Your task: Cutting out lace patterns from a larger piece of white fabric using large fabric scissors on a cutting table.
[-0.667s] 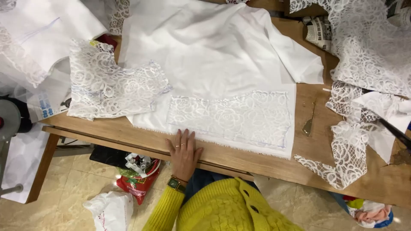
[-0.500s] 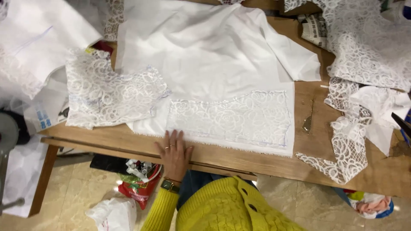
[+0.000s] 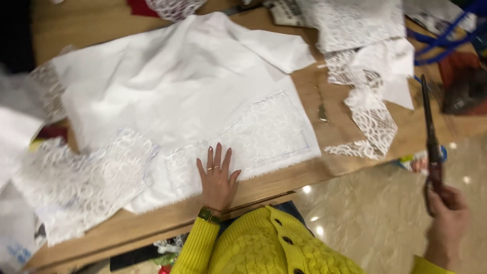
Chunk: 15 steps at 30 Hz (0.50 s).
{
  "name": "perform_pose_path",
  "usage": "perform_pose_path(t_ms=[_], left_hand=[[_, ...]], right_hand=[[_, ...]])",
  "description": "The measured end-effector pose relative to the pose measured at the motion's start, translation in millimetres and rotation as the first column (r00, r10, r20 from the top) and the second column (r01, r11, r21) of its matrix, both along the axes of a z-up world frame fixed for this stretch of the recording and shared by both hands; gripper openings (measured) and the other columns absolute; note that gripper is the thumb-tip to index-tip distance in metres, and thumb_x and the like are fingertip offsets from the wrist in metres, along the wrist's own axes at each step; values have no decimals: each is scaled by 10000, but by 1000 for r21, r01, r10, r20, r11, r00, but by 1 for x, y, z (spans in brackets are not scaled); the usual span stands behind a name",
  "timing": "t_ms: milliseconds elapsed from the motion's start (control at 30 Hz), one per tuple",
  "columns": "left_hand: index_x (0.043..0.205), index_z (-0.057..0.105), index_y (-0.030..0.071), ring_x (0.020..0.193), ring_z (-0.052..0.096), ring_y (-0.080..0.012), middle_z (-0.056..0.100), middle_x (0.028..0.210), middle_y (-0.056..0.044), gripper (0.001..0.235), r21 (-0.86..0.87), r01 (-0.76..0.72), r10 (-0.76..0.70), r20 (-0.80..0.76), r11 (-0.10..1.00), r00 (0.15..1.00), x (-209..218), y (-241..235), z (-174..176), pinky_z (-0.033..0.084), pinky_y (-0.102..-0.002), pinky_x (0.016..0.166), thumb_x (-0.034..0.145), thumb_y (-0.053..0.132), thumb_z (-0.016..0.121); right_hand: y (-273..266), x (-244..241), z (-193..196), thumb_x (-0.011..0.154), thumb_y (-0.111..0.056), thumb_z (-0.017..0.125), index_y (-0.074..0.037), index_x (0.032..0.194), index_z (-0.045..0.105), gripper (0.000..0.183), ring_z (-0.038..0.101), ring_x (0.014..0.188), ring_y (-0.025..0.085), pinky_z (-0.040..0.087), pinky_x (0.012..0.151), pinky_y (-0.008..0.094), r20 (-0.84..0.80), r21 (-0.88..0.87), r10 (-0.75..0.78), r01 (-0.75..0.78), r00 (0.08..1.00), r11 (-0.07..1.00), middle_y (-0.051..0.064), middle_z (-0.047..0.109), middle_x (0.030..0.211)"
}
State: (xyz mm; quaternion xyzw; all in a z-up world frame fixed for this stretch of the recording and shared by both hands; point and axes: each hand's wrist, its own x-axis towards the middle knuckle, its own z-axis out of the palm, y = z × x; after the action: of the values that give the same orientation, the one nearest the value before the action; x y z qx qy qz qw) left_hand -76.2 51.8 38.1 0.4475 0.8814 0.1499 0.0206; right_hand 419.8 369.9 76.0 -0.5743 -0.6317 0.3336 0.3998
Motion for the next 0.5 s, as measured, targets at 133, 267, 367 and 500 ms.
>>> perform_pose_path(t_ms=[133, 267, 367, 500], left_hand=[[1620, 167, 258, 1543, -18, -312, 5, 1696, -85, 728, -85, 125, -125, -1, 989, 992, 4, 33, 3, -39, -690, 1149, 1017, 650, 278], [1600, 232, 201, 1537, 47, -333, 88, 1681, -112, 759, 11, 337, -336, 121, 941, 934, 34, 79, 23, -52, -681, 1167, 1012, 677, 170], [1574, 245, 215, 1527, 93, -330, 132, 1666, -89, 745, -81, 520, -500, 184, 850, 846, 60, 120, 23, 6, -709, 1160, 982, 666, 275], [1599, 235, 151, 1550, 128, -308, 153, 1686, -57, 756, -10, 613, -612, 47, 790, 789, 77, 168, -14, 36, -693, 1178, 1007, 614, 322]], right_hand=[[-67, -12, 4, 821, -133, 656, 1, 1224, 517, 447, 400, 810, 125, 320, 756, 273, -466, -192, 204, -323, 861, 927, 13, 443, 888], [-132, -10, -8, 831, -456, 924, 6, 1424, 511, 857, 505, 752, 210, 427, 698, 403, -774, -77, 404, -705, 488, 705, 77, 558, 849], [-178, -75, 52, 730, -27, 713, -39, 1434, 537, 725, 545, 680, 176, 470, 557, 332, -399, -573, 221, -430, 890, 698, 99, 571, 858], [-195, -124, 68, 870, -730, 412, -23, 1494, 472, 945, 330, 534, 88, 299, 457, 249, -548, -557, 317, -620, 774, 552, 14, 443, 731]])
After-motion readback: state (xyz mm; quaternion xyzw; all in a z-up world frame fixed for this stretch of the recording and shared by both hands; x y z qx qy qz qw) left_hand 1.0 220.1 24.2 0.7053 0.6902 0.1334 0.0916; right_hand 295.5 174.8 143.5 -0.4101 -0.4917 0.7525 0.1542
